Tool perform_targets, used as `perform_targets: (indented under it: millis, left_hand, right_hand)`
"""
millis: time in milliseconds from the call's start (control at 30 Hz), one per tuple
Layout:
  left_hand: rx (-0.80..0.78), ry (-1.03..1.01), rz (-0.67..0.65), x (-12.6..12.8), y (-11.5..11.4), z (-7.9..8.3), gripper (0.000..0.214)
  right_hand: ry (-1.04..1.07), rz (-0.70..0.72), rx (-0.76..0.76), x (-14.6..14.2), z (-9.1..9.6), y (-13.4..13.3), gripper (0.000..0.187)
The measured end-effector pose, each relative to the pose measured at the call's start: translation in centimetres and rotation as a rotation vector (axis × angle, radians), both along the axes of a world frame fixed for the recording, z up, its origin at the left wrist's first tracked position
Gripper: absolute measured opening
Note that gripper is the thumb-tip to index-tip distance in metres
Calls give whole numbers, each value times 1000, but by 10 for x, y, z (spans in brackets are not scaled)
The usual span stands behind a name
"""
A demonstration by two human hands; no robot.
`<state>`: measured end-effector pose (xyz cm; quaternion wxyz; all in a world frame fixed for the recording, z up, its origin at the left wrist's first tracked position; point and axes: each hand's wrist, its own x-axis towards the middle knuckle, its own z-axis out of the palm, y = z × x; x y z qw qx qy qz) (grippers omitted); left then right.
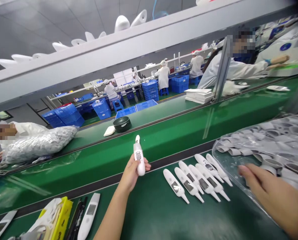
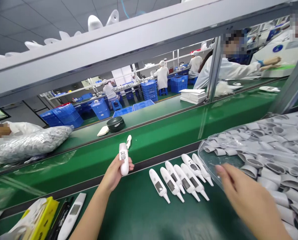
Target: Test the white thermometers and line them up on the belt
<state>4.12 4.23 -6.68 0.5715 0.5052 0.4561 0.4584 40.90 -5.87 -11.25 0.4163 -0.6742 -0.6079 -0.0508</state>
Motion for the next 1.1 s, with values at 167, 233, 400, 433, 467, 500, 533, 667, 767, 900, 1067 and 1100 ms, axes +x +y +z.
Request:
perform_targets:
  millis: [167, 233, 400, 433, 467, 500, 533, 667, 767, 900, 1067, 1100]
  left_hand:
    - [76, -190, -135, 20, -64, 40, 35]
    - [115, -212, -155, 20, -86, 53, 32]
    - [227, -88, -136, 11, -125, 68, 37]
    - [269, -35, -95, 8, -130, 70, 41]
    - [320, 23, -46, 6, -134, 71, 43]
    - [362, 78, -3, 3, -136, 72, 45]
    - [379, 115, 18, 0, -137, 73, 45]
    - [145, -60, -254, -15, -129, 76, 50]
    - [-9, -256, -421, -23, -121, 76, 58]
    - [-49, -212, -459, -24, -121, 79, 59]
    - [-66, -178, -469, -21, -127, 81, 72]
    - [-62, -188, -481, -20, -128, 81, 71]
  right_hand:
    - [46, 537, 12, -111, 93, -7, 27]
    - [-9, 621, 70, -149, 114, -11, 29]
    - [-198, 607, 228, -198, 132, -21, 39]
    - [-230, 586, 250, -202, 132, -24, 40]
    - [-257, 569, 268, -204, 132, -26, 39]
    - [-271, 560, 275, -206, 133, -27, 38]
    - [-264, 566, 262, -208, 133, -28, 37]
    - [-55, 780, 39, -210, 132, -29, 32]
    - [-72, 785, 212, -210, 130, -28, 20]
    - [-380, 799, 518, -208, 131, -24, 20]
    - [-509, 739, 635, -206, 135, -20, 22]
    - [-476, 743, 644, -205, 134, -21, 20]
